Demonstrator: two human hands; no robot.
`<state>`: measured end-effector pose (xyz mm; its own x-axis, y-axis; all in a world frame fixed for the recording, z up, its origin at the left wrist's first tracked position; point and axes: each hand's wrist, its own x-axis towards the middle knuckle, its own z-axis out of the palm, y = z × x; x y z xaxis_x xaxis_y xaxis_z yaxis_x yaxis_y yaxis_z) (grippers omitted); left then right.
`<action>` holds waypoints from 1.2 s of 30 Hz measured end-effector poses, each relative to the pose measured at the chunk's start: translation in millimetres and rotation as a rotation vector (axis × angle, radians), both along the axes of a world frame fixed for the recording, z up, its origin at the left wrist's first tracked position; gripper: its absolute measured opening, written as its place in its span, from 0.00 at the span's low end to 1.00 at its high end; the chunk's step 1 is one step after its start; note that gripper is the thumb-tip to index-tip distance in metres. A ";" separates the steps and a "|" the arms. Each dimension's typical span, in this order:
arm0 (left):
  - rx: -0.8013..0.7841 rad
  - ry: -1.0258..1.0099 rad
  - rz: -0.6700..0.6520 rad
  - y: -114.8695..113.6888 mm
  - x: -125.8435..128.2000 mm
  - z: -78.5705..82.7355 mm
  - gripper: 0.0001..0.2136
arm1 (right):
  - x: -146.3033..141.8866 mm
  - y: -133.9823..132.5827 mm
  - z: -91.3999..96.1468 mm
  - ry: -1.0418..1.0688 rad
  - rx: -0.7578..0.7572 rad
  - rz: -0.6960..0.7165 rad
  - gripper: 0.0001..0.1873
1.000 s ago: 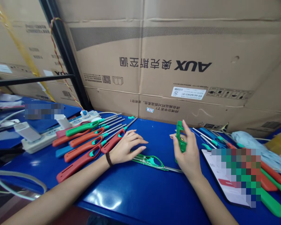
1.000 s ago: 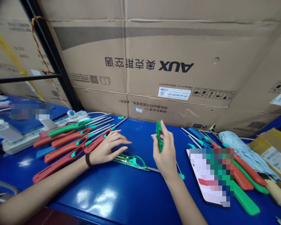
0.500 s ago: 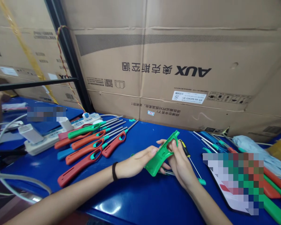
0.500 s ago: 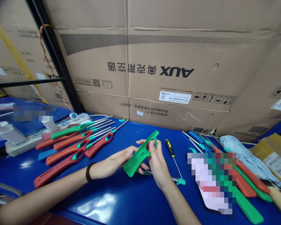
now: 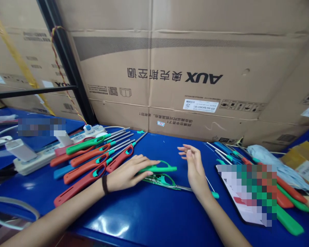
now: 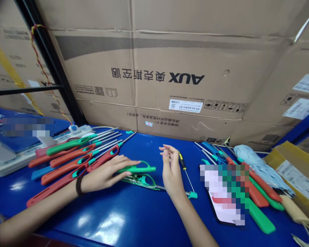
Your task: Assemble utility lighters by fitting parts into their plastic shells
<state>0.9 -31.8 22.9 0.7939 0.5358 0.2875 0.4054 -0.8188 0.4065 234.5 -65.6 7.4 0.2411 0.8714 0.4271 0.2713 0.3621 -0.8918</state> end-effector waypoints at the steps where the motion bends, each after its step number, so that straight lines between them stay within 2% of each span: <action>1: 0.005 0.011 -0.030 -1.1 -3.2 -2.6 0.19 | 0.5 -0.7 1.2 -0.002 0.000 -0.007 0.20; 4: 0.012 -0.003 -0.091 -4.4 -4.0 -10.9 0.19 | -1.5 -3.2 2.2 -0.034 -0.018 0.013 0.18; 9: 0.033 -0.038 -0.068 -7.3 5.5 -19.1 0.19 | -4.2 -6.2 5.4 -0.251 -0.032 0.071 0.13; 12: 0.050 -0.073 0.047 -5.4 4.7 -23.1 0.18 | 5.3 -8.6 14.0 -0.451 -0.050 0.071 0.07; 14: 0.071 -0.089 0.169 -2.4 1.5 -26.9 0.19 | 15.2 -10.6 19.2 -0.543 -0.131 0.178 0.04; 16: 0.098 -0.087 0.276 0.6 -1.2 -30.7 0.21 | 24.0 -12.2 21.4 -0.625 -0.249 0.286 0.09; 18: 0.117 -0.058 0.329 1.4 -1.7 -33.0 0.23 | 28.4 -13.1 20.2 -0.658 -0.325 0.388 0.12; 20: 0.116 -0.016 0.317 -0.4 0.3 -33.2 0.23 | 27.9 -13.2 17.1 -0.659 -0.341 0.449 0.14; 24: 0.082 0.017 0.257 -6.5 6.3 -30.2 0.23 | 21.0 -12.8 12.4 -0.681 -0.270 0.491 0.11; 36: 0.020 0.013 0.224 -3.2 3.4 -34.3 0.22 | 14.8 -14.4 14.8 -0.684 -0.237 0.504 0.04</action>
